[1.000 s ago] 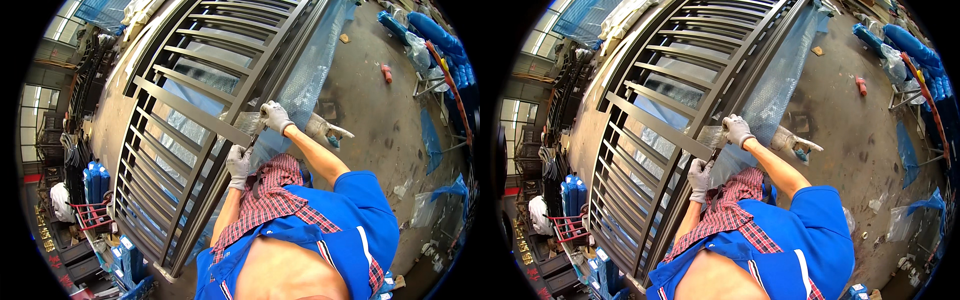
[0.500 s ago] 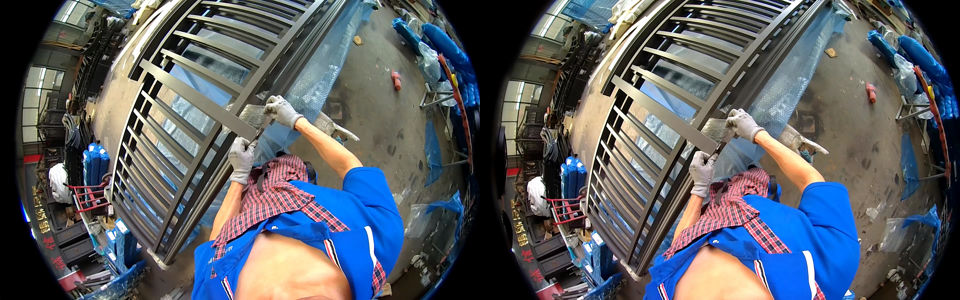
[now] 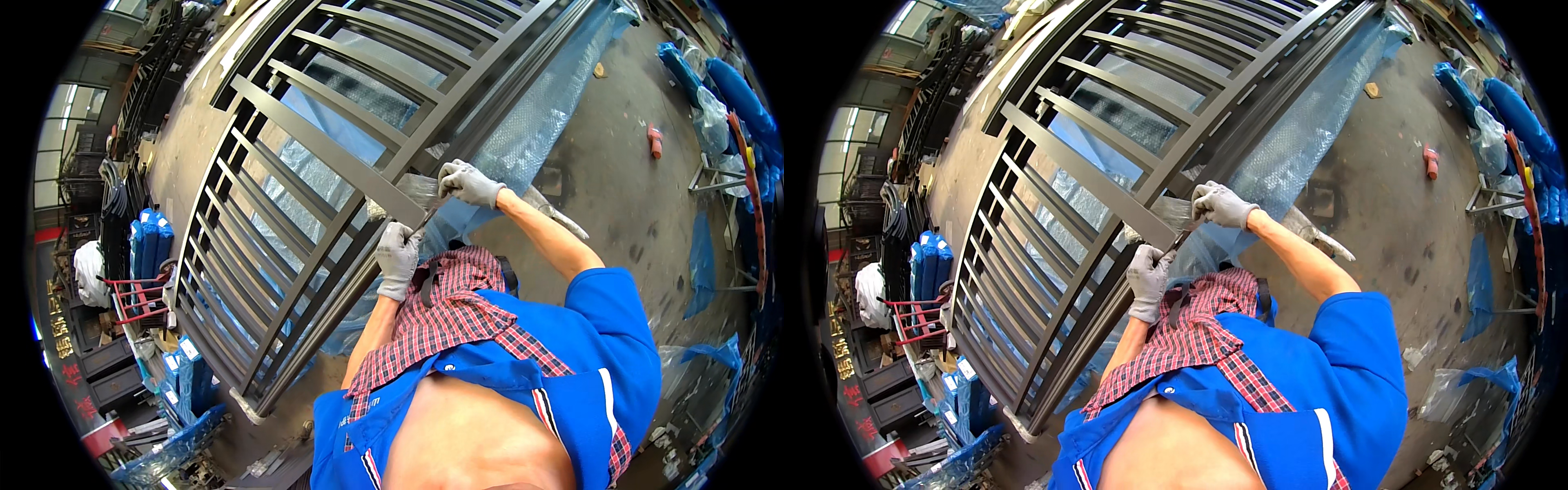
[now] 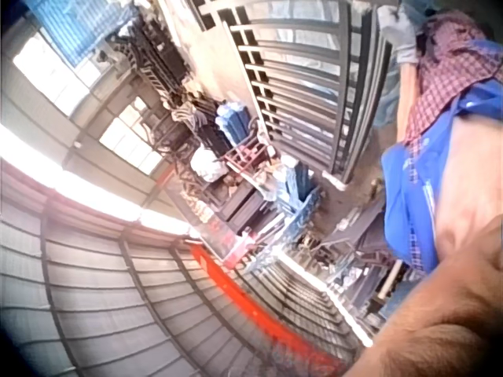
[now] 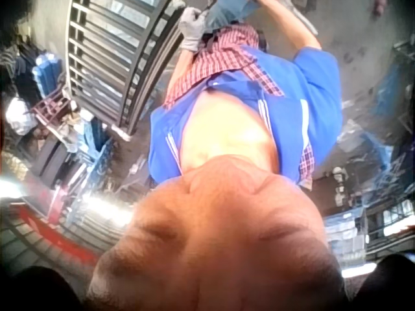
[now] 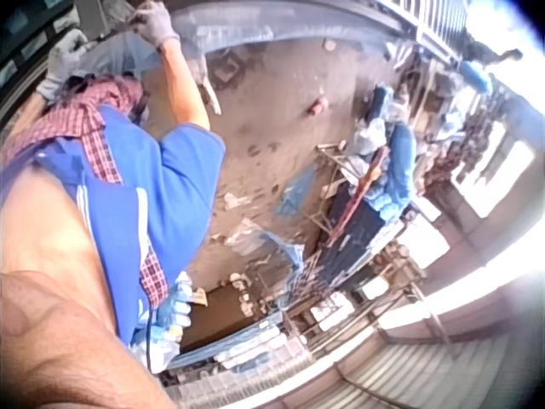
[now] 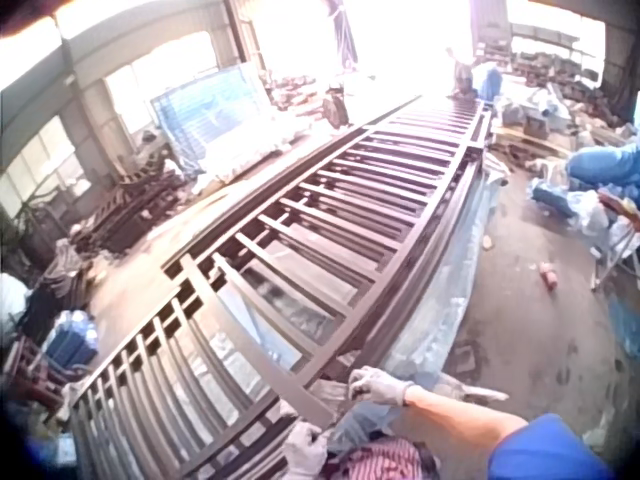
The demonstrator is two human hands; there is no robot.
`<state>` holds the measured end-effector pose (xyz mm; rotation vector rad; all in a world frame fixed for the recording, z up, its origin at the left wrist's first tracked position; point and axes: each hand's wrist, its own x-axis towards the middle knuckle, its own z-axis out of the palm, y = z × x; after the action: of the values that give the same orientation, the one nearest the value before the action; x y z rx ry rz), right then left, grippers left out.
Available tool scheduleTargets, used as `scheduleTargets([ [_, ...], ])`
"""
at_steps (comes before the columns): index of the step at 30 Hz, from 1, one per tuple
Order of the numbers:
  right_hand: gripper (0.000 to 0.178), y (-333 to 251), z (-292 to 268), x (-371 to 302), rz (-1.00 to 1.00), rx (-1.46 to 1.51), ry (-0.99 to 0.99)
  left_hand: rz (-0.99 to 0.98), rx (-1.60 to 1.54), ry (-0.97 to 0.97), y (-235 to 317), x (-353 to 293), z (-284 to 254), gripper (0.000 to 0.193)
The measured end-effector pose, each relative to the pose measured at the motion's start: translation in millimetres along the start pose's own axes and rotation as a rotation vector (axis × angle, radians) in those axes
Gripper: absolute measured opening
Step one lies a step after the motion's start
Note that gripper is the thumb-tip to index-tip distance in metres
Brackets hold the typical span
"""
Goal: The person lifts a large metal frame and places it on a blue tarp. They then wrap the frame's edges with bubble wrap, securing it with tape. The person repeats this process for another metal frame, ensuring the edges are protected.
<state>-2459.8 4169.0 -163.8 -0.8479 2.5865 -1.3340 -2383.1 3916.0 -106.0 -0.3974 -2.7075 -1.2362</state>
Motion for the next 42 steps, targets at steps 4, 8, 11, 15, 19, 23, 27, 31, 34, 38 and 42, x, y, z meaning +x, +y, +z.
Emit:
scheduleTargets([
  [4,0.036,2.1,-3.2,6.7,0.025,0.081,0.257,0.017,0.027,0.003,-1.0,0.7,1.0,0.032],
  [8,0.031,6.0,4.8,22.2,-0.006,-0.217,0.11,0.013,0.031,0.006,3.1,0.5,0.4,0.032],
  [11,0.027,8.6,4.9,25.2,-0.082,-0.215,-0.01,-0.011,0.019,0.015,0.8,-0.6,0.2,0.032],
  [15,0.026,5.9,5.4,26.1,-0.099,-0.149,-0.041,-0.021,0.027,0.03,4.6,-0.2,-2.7,0.031],
  [19,0.033,5.5,-7.2,25.7,-0.087,0.02,-0.035,0.005,0.047,0.041,-1.0,-2.9,3.7,0.03],
  [23,0.028,-0.4,-17.2,4.8,0.165,0.353,0.469,0.006,0.107,0.052,-11.1,-10.9,12.6,0.032],
  [27,0.02,16.9,1.5,-41.4,0.666,0.396,0.633,-0.019,0.18,-0.014,-8.7,-6.1,12.8,0.031],
  [31,0.036,9.2,42.9,-54.1,0.904,0.745,0.207,-0.108,0.087,-0.068,-24.3,-13.3,17.7,0.034],
  [34,0.035,-14.6,80.7,-39.3,0.9,1.096,0.17,-0.084,0.212,-0.131,-28.3,-11.1,4.4,0.052],
  [38,0.031,2.0,104.1,-16.9,0.811,1.092,0.261,0.066,0.534,-0.132,-47.9,-8.5,0.2,0.098],
  [42,0.032,-1.7,92.1,-13.6,0.814,1.17,0.255,-0.002,0.63,-0.254,-65.5,1.2,8.2,0.1],
])
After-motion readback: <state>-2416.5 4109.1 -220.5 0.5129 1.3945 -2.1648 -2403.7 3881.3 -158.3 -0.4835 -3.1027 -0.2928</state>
